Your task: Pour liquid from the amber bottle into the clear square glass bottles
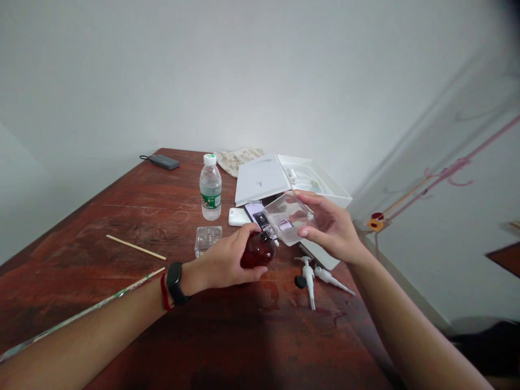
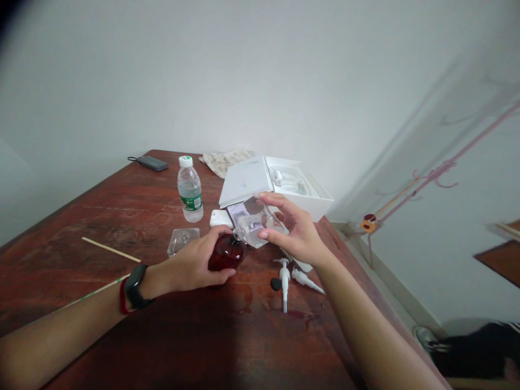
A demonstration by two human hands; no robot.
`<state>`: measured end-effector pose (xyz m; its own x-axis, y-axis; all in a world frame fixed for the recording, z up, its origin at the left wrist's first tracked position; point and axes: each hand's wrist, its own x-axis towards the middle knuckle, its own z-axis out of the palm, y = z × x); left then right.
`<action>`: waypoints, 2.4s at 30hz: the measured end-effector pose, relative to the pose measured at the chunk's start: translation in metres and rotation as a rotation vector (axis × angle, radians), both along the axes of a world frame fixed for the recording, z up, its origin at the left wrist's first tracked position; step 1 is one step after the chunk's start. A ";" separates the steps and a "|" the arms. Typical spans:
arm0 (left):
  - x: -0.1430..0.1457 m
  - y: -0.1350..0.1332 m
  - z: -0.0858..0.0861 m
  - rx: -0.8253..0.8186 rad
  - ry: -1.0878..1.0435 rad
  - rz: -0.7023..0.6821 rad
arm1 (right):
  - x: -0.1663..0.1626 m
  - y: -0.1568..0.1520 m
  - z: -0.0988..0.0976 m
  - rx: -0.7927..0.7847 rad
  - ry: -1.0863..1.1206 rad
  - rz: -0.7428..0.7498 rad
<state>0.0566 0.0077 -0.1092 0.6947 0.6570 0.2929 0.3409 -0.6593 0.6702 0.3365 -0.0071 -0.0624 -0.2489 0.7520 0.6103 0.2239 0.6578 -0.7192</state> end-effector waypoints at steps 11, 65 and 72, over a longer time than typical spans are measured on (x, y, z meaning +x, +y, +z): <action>0.001 0.000 0.001 0.003 -0.002 -0.002 | 0.000 -0.001 0.000 0.009 -0.027 -0.002; 0.000 -0.001 0.001 0.004 0.006 0.001 | -0.004 -0.003 0.005 0.059 -0.117 -0.047; 0.000 -0.001 0.000 0.009 -0.006 -0.001 | -0.005 -0.004 0.007 0.060 -0.125 -0.053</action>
<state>0.0561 0.0071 -0.1089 0.6934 0.6540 0.3025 0.3366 -0.6652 0.6665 0.3317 -0.0108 -0.0559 -0.2866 0.7291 0.6215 0.3453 0.6837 -0.6429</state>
